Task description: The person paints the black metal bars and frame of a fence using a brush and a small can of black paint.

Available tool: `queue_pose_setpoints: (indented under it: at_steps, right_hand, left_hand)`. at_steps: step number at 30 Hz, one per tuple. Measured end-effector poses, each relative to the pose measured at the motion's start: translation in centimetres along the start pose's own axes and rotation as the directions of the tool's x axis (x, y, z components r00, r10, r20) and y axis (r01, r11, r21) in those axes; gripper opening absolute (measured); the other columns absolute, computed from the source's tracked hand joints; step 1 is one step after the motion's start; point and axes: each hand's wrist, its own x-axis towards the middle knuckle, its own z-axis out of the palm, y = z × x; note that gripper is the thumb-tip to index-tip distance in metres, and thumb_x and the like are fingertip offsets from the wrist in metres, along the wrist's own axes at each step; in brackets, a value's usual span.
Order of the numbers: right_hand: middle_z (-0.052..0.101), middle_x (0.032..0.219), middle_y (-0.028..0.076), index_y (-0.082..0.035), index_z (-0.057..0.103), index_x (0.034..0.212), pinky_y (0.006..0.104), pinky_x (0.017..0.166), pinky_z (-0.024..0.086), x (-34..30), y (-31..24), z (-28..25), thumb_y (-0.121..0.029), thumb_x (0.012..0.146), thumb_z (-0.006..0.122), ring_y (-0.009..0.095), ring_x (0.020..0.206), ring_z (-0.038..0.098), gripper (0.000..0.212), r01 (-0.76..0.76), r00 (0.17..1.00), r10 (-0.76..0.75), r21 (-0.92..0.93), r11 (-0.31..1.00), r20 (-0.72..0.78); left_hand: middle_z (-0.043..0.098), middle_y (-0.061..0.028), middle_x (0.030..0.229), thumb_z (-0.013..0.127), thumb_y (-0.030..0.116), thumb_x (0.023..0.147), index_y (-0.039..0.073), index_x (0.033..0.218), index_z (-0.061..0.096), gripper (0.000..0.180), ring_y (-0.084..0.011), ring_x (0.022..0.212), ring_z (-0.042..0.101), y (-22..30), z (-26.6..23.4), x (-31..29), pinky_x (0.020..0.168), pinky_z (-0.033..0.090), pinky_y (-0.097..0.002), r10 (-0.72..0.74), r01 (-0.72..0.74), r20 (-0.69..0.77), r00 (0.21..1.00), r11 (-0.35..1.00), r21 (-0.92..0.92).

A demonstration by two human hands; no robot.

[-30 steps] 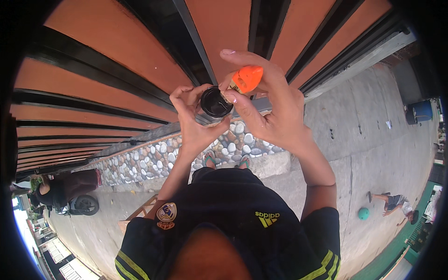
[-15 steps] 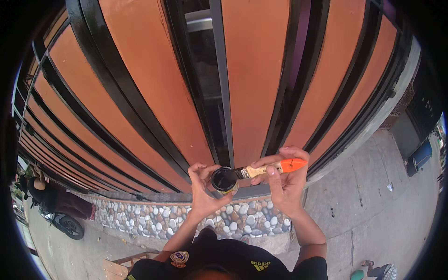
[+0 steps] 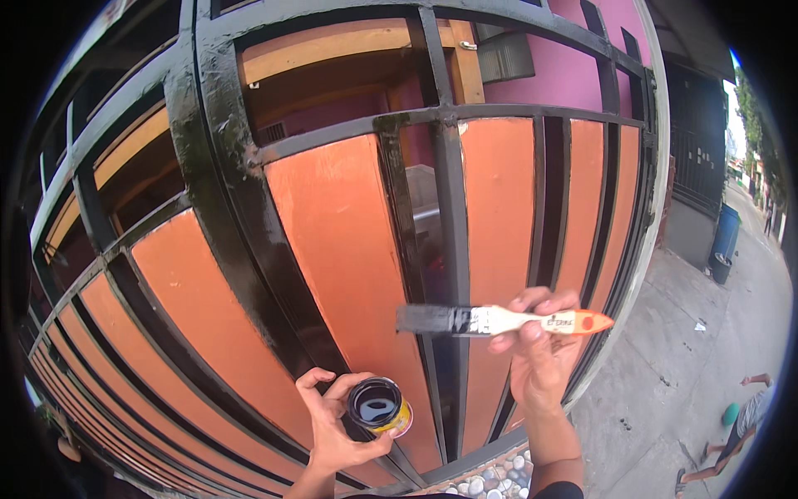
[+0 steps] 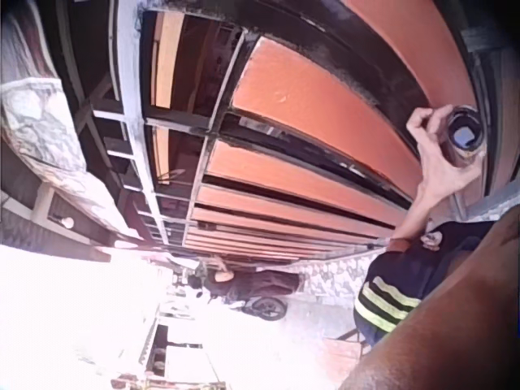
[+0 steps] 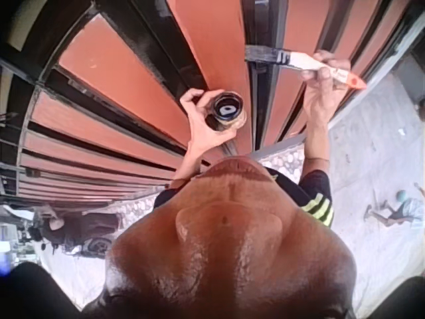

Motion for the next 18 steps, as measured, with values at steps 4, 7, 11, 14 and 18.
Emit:
queue_pose_setpoints:
  at_steps: [4,7,11,14,18]
  right_hand:
    - [0.056,0.109,0.015,-0.006,0.049,0.111,0.0250,0.062,0.059,7.2,-1.3,3.9,-0.017,0.096,0.059,0.014,0.073,0.067,0.021,0.357,0.931,-0.359,-0.039,0.933,-0.061]
    - [0.062,0.109,0.020,-0.001,0.050,0.115,0.0268,0.061,0.060,13.4,-3.2,5.7,-0.016,0.096,0.059,0.018,0.072,0.069,0.025,0.559,0.829,-0.554,-0.124,0.820,0.074]
    - [0.069,0.091,0.019,0.005,0.058,0.103,0.0318,0.063,0.061,19.6,-3.2,9.4,-0.015,0.093,0.064,0.023,0.067,0.070,0.022,0.683,0.729,-0.620,-0.248,0.687,0.289]
    - [0.070,0.090,0.017,0.005,0.060,0.105,0.0281,0.064,0.058,21.9,-1.8,10.8,-0.017,0.093,0.065,0.019,0.067,0.069,0.025,0.674,0.738,-0.552,-0.385,0.630,0.388]
    - [0.069,0.083,0.011,0.003,0.063,0.106,0.0247,0.063,0.054,23.2,-0.5,12.6,-0.017,0.095,0.062,0.015,0.063,0.066,0.023,0.625,0.780,-0.450,-0.516,0.586,0.434]
  left_hand:
    - [0.061,-0.0208,0.104,0.084,0.010,0.059,0.011,0.117,0.013,0.092,-0.0250,0.098,0.064,2.6,-2.7,1.4,0.090,0.048,-0.0356,-0.056,0.053,-0.033,0.998,0.994,-0.096]
    - [0.058,-0.0219,0.110,0.085,0.009,0.061,0.010,0.116,0.013,0.091,-0.0256,0.098,0.064,3.5,-3.6,2.1,0.090,0.050,-0.0349,-0.036,0.025,-0.054,0.998,0.981,-0.192]
    - [0.061,-0.0231,0.104,0.086,0.013,0.060,0.013,0.119,0.012,0.095,-0.0276,0.095,0.064,5.3,-6.8,0.8,0.088,0.052,-0.0377,-0.160,0.114,-0.205,0.965,0.969,-0.220]
    - [0.059,-0.0226,0.110,0.088,0.028,0.061,0.010,0.130,0.014,0.103,-0.0283,0.098,0.061,6.0,-9.5,0.7,0.089,0.048,-0.0379,-0.134,0.118,-0.271,0.953,0.990,-0.074]
    - [0.062,-0.0204,0.101,0.088,0.026,0.059,0.011,0.125,0.014,0.100,-0.0277,0.095,0.064,6.9,-13.8,-1.0,0.094,0.044,-0.0420,-0.153,0.107,-0.372,0.916,0.984,-0.141]
